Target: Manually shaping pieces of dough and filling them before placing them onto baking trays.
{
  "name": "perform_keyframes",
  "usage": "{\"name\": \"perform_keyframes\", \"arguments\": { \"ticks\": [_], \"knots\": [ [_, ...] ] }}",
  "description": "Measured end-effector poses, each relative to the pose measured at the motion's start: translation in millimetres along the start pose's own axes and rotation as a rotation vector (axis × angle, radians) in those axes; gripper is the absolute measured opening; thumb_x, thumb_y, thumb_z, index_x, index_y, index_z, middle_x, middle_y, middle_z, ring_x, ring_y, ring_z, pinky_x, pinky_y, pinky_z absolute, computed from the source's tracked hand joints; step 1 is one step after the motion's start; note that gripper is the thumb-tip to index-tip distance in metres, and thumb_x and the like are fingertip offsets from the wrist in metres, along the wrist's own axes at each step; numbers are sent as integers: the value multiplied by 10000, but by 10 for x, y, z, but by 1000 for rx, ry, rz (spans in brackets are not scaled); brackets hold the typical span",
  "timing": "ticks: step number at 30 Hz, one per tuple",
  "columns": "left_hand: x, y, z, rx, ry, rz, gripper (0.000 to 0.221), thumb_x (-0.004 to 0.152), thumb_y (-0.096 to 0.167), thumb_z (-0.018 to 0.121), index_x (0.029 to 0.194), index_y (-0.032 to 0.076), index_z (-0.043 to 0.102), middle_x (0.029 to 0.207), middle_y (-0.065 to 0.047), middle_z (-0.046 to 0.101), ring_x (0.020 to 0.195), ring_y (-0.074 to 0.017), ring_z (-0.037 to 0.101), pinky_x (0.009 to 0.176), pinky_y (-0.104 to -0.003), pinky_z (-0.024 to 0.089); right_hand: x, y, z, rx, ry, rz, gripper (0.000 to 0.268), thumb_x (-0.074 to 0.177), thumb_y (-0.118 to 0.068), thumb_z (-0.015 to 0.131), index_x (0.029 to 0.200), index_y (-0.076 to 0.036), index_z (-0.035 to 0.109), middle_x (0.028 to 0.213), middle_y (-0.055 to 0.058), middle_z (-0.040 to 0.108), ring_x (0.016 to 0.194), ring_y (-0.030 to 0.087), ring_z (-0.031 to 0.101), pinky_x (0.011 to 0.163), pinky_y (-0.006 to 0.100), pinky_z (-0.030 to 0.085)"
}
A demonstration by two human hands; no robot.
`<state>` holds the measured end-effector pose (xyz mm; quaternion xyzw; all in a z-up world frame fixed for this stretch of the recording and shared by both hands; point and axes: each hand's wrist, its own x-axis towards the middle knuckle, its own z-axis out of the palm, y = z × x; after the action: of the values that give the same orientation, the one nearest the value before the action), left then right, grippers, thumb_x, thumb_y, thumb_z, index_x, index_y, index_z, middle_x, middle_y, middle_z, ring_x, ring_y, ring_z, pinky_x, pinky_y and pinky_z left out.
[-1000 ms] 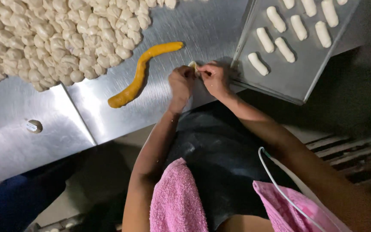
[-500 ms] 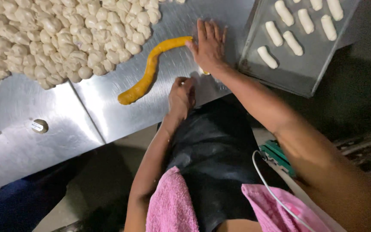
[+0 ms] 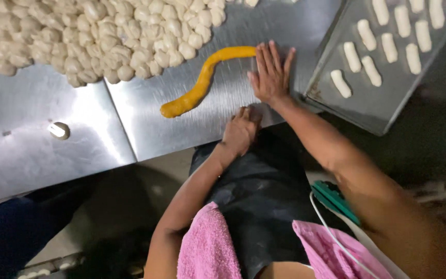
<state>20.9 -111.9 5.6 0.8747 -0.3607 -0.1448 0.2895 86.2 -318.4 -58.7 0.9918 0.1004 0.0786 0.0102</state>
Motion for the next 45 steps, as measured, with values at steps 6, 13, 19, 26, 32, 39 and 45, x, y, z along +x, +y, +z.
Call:
{"name": "perform_keyframes", "arguments": {
  "ticks": [6, 13, 19, 26, 32, 39, 45],
  "knots": [
    [222, 135, 266, 218, -236, 32, 411, 956, 190, 557, 1339, 43, 585, 1482, -197, 495, 1404, -379, 442, 1126, -532, 410, 89, -77, -272, 345, -3, 148, 458, 991, -444, 617, 1170, -23, 621, 1222, 205, 585, 1156, 402, 489, 956, 611, 357],
    [416, 236, 339, 441, -282, 141, 640, 984, 356, 460, 1540, 55, 360, 1669, -194, 208, 1554, -400, 139, 1146, -756, 105, 336, 209, 113, 470, -223, 195, 500, 1144, -426, 610, 815, -53, 669, 824, 173, 633, 806, 399, 620, 790, 532, 454],
    [398, 151, 433, 457, -386, 120, 661, 1024, 374, 407, 1586, 41, 314, 1671, -195, 207, 1542, -390, 167, 1113, -819, 68, 446, -33, -3, 321, 212, -59, 422, 1002, -343, 710, 686, -71, 649, 743, 120, 643, 718, 345, 638, 638, 502, 462],
    [200, 78, 105, 225, -316, 120, 632, 975, 412, 540, 1507, 85, 441, 1618, -182, 329, 1522, -355, 258, 1122, -796, 135, 367, -44, -117, 235, 221, -20, 341, 1007, -320, 682, 779, -66, 685, 792, 114, 651, 766, 329, 637, 691, 480, 494],
    [-331, -258, -335, -89, -110, -46, 505, 946, 337, 651, 1362, 58, 592, 1504, -195, 490, 1423, -372, 424, 1128, -612, 325, 264, -29, 86, 260, -36, 231, 468, 1055, -435, 628, 723, -113, 701, 722, 116, 660, 765, 363, 640, 747, 530, 486],
    [-562, -494, -708, -253, 78, -56, 445, 945, 265, 685, 1313, 18, 639, 1367, -221, 626, 1252, -408, 591, 1062, -491, 443, 407, -42, -19, 165, 214, 93, 344, 1054, -321, 640, 824, -72, 698, 757, 139, 622, 738, 351, 620, 678, 511, 457],
    [-652, -489, -988, -348, 106, 48, 361, 952, 182, 707, 1261, -2, 668, 1327, -243, 657, 1200, -432, 640, 1031, -472, 512, 401, -135, -178, 326, -145, 282, 479, 1105, -401, 646, 791, -40, 675, 722, 172, 609, 700, 396, 615, 701, 542, 453]
  ]
}}
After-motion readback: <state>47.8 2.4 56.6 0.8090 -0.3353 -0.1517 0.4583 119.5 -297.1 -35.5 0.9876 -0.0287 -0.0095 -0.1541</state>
